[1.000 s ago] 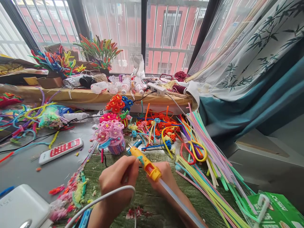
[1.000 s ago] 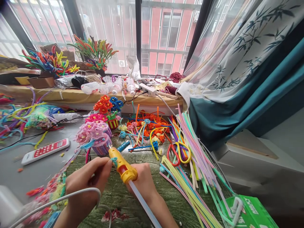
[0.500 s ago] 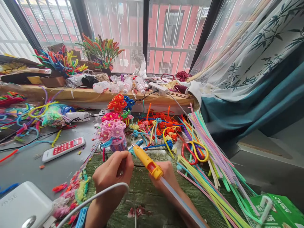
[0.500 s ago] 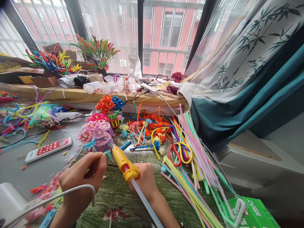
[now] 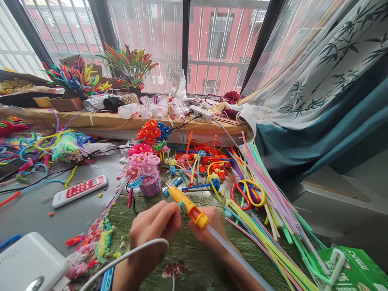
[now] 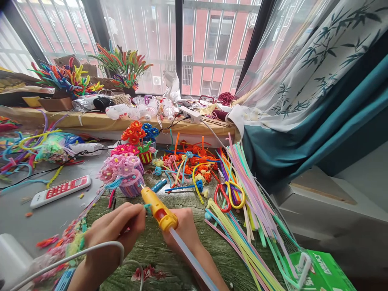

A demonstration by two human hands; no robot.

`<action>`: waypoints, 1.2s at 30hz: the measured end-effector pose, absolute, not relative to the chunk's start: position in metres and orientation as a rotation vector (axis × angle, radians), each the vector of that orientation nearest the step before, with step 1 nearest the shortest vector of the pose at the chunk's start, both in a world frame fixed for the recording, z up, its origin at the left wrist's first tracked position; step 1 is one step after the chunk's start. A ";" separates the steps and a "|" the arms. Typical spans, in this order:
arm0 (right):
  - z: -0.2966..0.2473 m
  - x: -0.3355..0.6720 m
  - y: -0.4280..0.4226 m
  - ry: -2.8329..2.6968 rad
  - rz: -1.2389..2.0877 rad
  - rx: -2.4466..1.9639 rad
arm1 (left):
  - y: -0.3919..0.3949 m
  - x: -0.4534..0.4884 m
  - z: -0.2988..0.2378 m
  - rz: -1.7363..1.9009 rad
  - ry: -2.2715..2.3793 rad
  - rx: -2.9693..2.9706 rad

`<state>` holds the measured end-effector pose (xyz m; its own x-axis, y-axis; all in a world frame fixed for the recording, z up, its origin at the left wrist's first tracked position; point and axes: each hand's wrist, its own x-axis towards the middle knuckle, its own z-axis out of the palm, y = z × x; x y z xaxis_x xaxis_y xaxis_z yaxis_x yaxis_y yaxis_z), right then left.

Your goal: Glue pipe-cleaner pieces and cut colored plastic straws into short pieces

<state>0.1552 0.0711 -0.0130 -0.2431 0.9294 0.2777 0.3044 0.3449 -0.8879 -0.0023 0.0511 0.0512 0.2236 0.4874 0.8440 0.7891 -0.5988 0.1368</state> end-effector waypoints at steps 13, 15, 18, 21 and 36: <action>-0.016 0.152 0.071 -1.566 0.997 -1.078 | 0.051 0.003 0.049 -1.325 -1.156 -2.155; -0.015 0.153 0.070 -1.556 1.012 -1.070 | 0.051 0.002 0.049 -1.361 -1.212 -2.126; -0.014 0.153 0.069 -1.568 0.997 -1.058 | 0.051 0.002 0.049 -1.395 -1.189 -2.118; -0.015 0.151 0.069 -1.593 1.008 -1.054 | 0.051 0.003 0.049 -1.365 -1.149 -2.171; -0.013 0.150 0.068 -1.579 1.067 -1.090 | 0.050 0.008 0.052 -1.343 -1.163 -2.138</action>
